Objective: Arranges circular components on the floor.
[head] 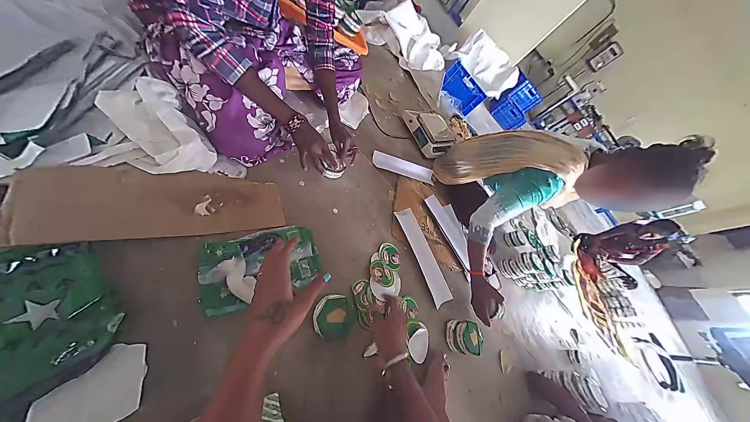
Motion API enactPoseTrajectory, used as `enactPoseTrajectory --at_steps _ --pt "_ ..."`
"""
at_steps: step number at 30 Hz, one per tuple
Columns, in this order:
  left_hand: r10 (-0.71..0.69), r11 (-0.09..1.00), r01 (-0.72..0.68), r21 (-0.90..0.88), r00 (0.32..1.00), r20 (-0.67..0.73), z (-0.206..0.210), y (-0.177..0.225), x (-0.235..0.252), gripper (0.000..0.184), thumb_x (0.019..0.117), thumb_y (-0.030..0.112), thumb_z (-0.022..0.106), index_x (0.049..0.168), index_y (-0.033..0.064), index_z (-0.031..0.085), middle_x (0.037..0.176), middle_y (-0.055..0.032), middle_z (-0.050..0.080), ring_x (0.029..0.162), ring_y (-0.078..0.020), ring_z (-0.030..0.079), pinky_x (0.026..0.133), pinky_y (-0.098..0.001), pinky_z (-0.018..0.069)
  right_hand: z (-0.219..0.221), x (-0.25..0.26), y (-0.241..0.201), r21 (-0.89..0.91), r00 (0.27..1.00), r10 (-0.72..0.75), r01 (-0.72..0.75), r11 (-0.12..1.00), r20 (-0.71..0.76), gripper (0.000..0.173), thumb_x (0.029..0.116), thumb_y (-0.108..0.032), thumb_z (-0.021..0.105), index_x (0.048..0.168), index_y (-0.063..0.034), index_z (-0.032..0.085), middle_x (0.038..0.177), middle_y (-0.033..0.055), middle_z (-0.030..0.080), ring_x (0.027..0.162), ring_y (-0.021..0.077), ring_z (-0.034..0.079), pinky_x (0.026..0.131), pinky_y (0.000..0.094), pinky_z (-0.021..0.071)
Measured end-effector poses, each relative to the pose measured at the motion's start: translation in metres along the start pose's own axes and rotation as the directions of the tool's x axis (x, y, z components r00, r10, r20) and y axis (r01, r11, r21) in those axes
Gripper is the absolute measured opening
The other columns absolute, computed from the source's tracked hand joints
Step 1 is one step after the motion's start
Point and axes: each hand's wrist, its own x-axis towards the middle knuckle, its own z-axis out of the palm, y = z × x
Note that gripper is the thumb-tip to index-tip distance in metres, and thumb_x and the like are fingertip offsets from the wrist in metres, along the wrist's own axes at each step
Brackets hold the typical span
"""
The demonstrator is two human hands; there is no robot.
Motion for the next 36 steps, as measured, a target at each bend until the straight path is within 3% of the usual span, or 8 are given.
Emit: enactPoseTrajectory --at_steps 3,7,13,17,24,28,32,36 --pt "0.021 1.0 -0.022 0.018 0.999 0.028 0.004 -0.002 0.002 0.082 0.0866 0.037 0.071 0.15 -0.0051 0.042 0.156 -0.0316 0.038 0.148 -0.05 0.03 0.117 -0.064 0.0285 -0.004 0.073 0.013 0.281 0.944 0.316 -0.278 0.918 -0.098 0.078 0.096 -0.034 0.072 0.152 0.0055 0.033 0.137 0.0331 0.056 0.122 0.0464 0.059 0.102 0.0593 0.047" --pt "-0.013 0.999 0.009 0.047 0.997 0.074 0.005 -0.008 0.006 0.078 0.0882 0.033 0.072 0.15 -0.0045 0.042 0.155 -0.0299 0.041 0.147 -0.0477 0.033 0.118 -0.063 0.0283 0.008 0.11 0.015 0.429 0.828 0.561 -0.499 0.753 -0.021 0.066 0.092 -0.025 0.078 0.144 0.0041 0.05 0.133 0.03 0.061 0.122 0.0407 0.061 0.103 0.0542 0.0475" --pt "-0.254 0.953 0.292 -0.08 0.914 0.316 0.032 -0.013 0.009 0.064 0.0999 0.022 0.064 0.153 -0.0023 0.037 0.138 -0.0287 0.057 0.123 -0.0398 0.06 0.103 -0.0524 0.0485 -0.011 0.024 0.001 0.664 0.915 0.358 -0.387 0.64 0.188 0.055 0.1024 -0.015 0.062 0.15 0.0012 0.039 0.113 0.0198 0.064 0.087 0.0192 0.062 0.076 0.0361 0.0522" --pt "-0.375 0.895 0.445 -0.01 0.767 0.521 0.055 -0.02 0.002 0.065 0.0976 0.009 0.066 0.154 0.0002 0.034 0.126 -0.0244 0.064 0.109 -0.0321 0.067 0.096 -0.0464 0.0538 -0.001 -0.004 -0.011 0.613 0.903 0.235 -0.419 0.67 0.36 0.058 0.0972 -0.007 0.068 0.147 0.002 0.039 0.116 0.0199 0.067 0.091 0.02 0.066 0.079 0.0367 0.0549" --pt "-0.333 0.933 0.238 0.27 0.855 0.398 0.069 -0.035 -0.011 0.054 0.0975 0.001 0.058 0.15 0.0035 0.047 0.117 -0.022 0.068 0.101 -0.0329 0.069 0.093 -0.0462 0.0544 0.029 -0.003 -0.01 0.488 0.946 0.213 -0.31 0.816 0.245 0.07 0.0863 -0.005 0.08 0.143 0.0046 0.041 0.098 0.0187 0.072 0.081 0.0246 0.071 0.076 0.0414 0.0579" --pt "-0.304 0.902 0.135 0.411 0.874 0.38 0.075 -0.034 -0.015 0.058 0.0959 0.001 0.062 0.152 0.0067 0.046 0.144 -0.0274 0.053 0.131 -0.0441 0.053 0.11 -0.055 0.0438 0.027 -0.003 -0.011 0.402 0.954 0.197 -0.275 0.873 0.225 0.073 0.0855 -0.009 0.082 0.146 0.0031 0.041 0.097 0.0164 0.073 0.086 0.0258 0.07 0.084 0.0452 0.0554" --pt "0.081 0.871 -0.269 0.411 0.904 0.42 0.1 -0.05 -0.04 0.049 0.0925 -0.007 0.059 0.141 -0.0038 0.057 0.149 -0.0261 0.052 0.144 -0.0449 0.042 0.119 -0.059 0.0317 0.031 -0.003 -0.009 0.395 0.963 0.182 -0.249 0.884 0.201 0.074 0.0843 -0.013 0.083 0.145 0.0035 0.043 0.099 0.0183 0.071 0.09 0.0292 0.069 0.087 0.0482 0.0544" --pt "-0.019 0.734 -0.405 0.545 0.79 0.613 0.119 -0.067 -0.055 0.083 0.0933 0.03 0.066 0.158 -0.007 0.028 0.167 -0.0236 0.024 0.156 -0.0366 0.021 0.126 -0.0531 0.0136 0.034 0.005 -0.004 0.365 0.96 0.184 -0.252 0.896 0.211 0.076 0.0831 -0.015 0.085 0.145 0.0016 0.044 0.098 0.0166 0.07 0.088 0.0277 0.068 0.084 0.0472 0.0544"
